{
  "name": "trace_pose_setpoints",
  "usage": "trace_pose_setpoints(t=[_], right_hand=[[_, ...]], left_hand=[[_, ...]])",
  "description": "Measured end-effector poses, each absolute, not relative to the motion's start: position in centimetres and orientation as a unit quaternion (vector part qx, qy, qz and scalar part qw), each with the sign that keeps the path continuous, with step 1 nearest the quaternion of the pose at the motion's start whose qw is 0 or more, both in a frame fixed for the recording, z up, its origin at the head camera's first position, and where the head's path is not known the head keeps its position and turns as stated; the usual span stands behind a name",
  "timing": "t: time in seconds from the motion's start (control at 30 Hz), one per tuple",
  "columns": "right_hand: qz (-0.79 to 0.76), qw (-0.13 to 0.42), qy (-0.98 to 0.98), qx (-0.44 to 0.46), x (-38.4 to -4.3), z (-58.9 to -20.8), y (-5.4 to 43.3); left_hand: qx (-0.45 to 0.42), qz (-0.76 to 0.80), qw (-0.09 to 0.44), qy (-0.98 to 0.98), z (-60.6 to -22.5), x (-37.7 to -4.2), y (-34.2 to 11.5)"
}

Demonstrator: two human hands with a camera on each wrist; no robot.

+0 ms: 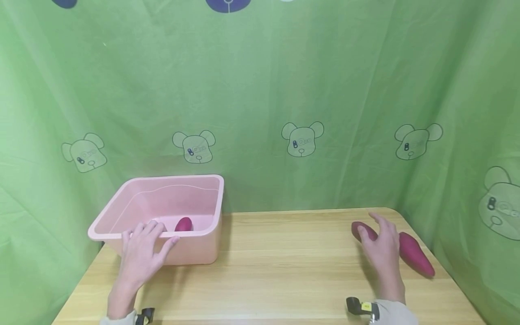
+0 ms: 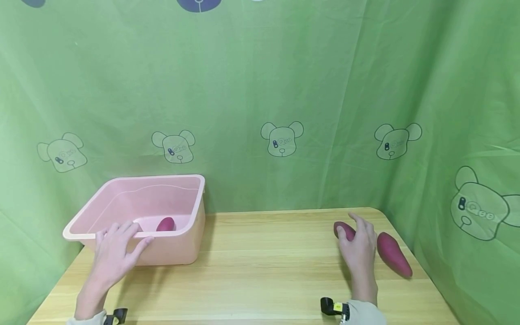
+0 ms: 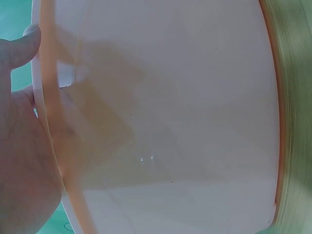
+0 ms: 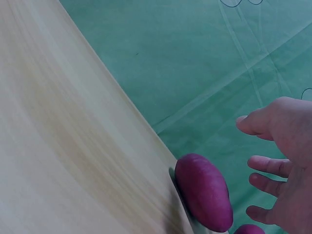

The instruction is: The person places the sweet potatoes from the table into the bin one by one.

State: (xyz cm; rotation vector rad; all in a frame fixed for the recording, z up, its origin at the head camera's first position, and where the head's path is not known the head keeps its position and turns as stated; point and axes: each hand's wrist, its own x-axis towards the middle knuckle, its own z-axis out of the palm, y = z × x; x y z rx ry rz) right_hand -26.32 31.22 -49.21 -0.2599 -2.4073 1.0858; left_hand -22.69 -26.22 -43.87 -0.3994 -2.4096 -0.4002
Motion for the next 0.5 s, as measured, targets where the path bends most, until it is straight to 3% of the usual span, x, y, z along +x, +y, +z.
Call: trace_pose_setpoints(t=[0.5], right_hand=[[0.394,0.198,-0.891,-0.113,-26.7,-50.7,32.1]], left_hand=[[-0.147,-0.153,0.323,-0.922,-43.8,-22.5,-26.1]])
